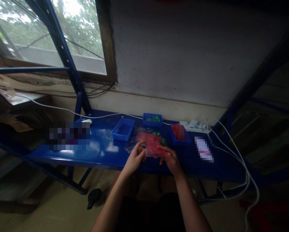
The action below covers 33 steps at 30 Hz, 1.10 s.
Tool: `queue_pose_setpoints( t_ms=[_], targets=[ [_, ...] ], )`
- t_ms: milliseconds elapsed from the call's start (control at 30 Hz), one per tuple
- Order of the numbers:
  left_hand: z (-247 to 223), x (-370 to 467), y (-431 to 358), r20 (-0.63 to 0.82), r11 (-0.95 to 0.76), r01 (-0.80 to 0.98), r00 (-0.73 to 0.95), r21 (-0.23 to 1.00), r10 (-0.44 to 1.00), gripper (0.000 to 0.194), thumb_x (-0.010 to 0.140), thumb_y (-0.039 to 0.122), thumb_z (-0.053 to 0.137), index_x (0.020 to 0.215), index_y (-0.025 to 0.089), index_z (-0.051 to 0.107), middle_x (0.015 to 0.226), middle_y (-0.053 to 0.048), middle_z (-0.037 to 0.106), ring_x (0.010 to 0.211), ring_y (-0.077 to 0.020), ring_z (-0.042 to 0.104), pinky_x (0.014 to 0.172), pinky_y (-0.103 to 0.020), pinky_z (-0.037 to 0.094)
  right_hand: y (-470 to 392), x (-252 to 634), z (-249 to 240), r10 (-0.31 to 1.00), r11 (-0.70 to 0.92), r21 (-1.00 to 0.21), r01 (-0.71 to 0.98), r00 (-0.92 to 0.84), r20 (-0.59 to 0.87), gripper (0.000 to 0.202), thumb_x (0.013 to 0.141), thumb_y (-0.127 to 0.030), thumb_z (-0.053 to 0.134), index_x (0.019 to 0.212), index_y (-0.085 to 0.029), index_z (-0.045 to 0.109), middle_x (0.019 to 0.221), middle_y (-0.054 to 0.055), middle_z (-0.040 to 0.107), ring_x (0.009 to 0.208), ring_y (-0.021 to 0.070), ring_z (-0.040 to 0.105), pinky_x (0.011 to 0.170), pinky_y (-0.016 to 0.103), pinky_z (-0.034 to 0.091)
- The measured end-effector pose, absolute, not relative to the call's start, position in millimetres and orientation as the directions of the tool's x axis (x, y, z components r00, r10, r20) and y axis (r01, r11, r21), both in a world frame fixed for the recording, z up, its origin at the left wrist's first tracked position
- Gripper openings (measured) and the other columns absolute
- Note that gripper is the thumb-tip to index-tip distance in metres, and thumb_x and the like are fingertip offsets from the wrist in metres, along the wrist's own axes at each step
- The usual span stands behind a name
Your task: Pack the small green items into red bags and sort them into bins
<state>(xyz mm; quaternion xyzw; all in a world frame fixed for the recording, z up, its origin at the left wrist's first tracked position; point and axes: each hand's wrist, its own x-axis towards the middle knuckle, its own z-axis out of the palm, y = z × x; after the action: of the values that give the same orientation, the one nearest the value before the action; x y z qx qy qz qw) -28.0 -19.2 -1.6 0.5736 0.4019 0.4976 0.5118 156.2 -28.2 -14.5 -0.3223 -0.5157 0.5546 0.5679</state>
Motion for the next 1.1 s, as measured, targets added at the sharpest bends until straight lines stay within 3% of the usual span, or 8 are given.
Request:
queue_pose_setpoints(
  t_ms=[100, 167, 233, 300, 400, 567, 1100],
  targets=[
    [-4.4, -28.2, -17.2, 0.152, -0.143, -0.067, 0.170, 0.987, 0.974, 0.048, 0.078, 0.048, 0.057, 0.112, 0.015, 0.049, 0.057, 0.006, 0.052, 0.050, -0.0116, 0.051, 0.051, -0.022, 0.039, -26.8, 156.3, -17.0, 0.959, 0.193, -0.921, -0.338, -0.134, 0.250, 0.035, 0.073, -0.040, 0.058, 0.097, -0.019, 0.073, 0.086, 0.008, 0.073, 0.068, 0.0199, 0.065, 0.047, 0.025, 0.048],
    [-5.4, -29.3, -16.4, 0.165, -0.162, -0.032, 0.205, 0.986, 0.965, 0.037, 0.080, 0.051, 0.053, 0.093, 0.016, 0.055, 0.057, 0.004, 0.052, 0.053, -0.0124, 0.051, 0.054, -0.023, 0.040, -26.6, 156.3, -17.4, 0.963, 0.196, -0.925, -0.326, -0.116, 0.245, 0.033, 0.075, -0.038, 0.055, 0.096, -0.020, 0.073, 0.089, 0.007, 0.072, 0.064, 0.0170, 0.062, 0.050, 0.027, 0.049],
    [-5.4, -30.5, -16.5, 0.174, -0.180, 0.007, 0.233, 0.984, 0.957, 0.039, 0.083, 0.053, 0.047, 0.073, 0.016, 0.054, 0.059, 0.001, 0.053, 0.058, -0.0134, 0.051, 0.059, -0.024, 0.041, -27.2, 156.1, -16.1, 0.969, 0.201, -0.948, -0.248, -0.093, 0.229, 0.032, 0.078, -0.038, 0.054, 0.096, -0.021, 0.073, 0.091, 0.006, 0.072, 0.063, 0.0160, 0.061, 0.054, 0.028, 0.049],
    [-4.9, -31.1, -17.1, 0.165, -0.175, 0.027, 0.214, 0.984, 0.963, 0.045, 0.085, 0.055, 0.041, 0.065, 0.017, 0.052, 0.062, 0.000, 0.054, 0.062, -0.0145, 0.049, 0.062, -0.025, 0.041, -28.3, 155.4, -13.5, 0.971, 0.217, -0.969, -0.116, -0.074, 0.226, 0.028, 0.078, -0.037, 0.058, 0.096, -0.023, 0.073, 0.094, 0.005, 0.072, 0.073, 0.0183, 0.063, 0.063, 0.029, 0.050],
    [-3.8, -30.3, -18.2, 0.150, -0.166, 0.069, 0.201, 0.984, 0.968, 0.043, 0.083, 0.057, 0.043, 0.067, 0.017, 0.050, 0.064, 0.001, 0.050, 0.064, -0.0144, 0.045, 0.059, -0.024, 0.038, -29.1, 153.2, -10.2, 0.969, 0.237, -0.971, 0.029, -0.078, 0.234, 0.021, 0.074, -0.032, 0.064, 0.092, -0.024, 0.073, 0.096, 0.003, 0.072, 0.087, 0.0208, 0.063, 0.076, 0.031, 0.049],
    [-2.6, -28.1, -19.0, 0.136, -0.178, 0.160, 0.243, 0.971, 0.960, 0.042, 0.081, 0.056, 0.047, 0.062, 0.018, 0.041, 0.058, 0.005, 0.035, 0.056, -0.0107, 0.035, 0.052, -0.022, 0.029, -26.6, 150.6, -12.5, 0.971, 0.231, -0.969, 0.093, -0.080, 0.224, 0.017, 0.074, -0.028, 0.062, 0.085, -0.022, 0.072, 0.082, 0.002, 0.070, 0.071, 0.0169, 0.060, 0.066, 0.028, 0.046],
    [-4.6, -29.5, -18.6, 0.151, -0.197, 0.157, 0.261, 0.968, 0.953, 0.039, 0.086, 0.049, 0.043, 0.063, 0.017, 0.044, 0.058, 0.004, 0.041, 0.057, -0.0110, 0.038, 0.053, -0.022, 0.030, -26.9, 150.0, -12.4, 0.972, 0.232, -0.963, 0.139, -0.070, 0.224, 0.015, 0.075, -0.029, 0.059, 0.082, -0.021, 0.069, 0.074, 0.001, 0.065, 0.066, 0.0151, 0.055, 0.062, 0.027, 0.042]
  ],
)
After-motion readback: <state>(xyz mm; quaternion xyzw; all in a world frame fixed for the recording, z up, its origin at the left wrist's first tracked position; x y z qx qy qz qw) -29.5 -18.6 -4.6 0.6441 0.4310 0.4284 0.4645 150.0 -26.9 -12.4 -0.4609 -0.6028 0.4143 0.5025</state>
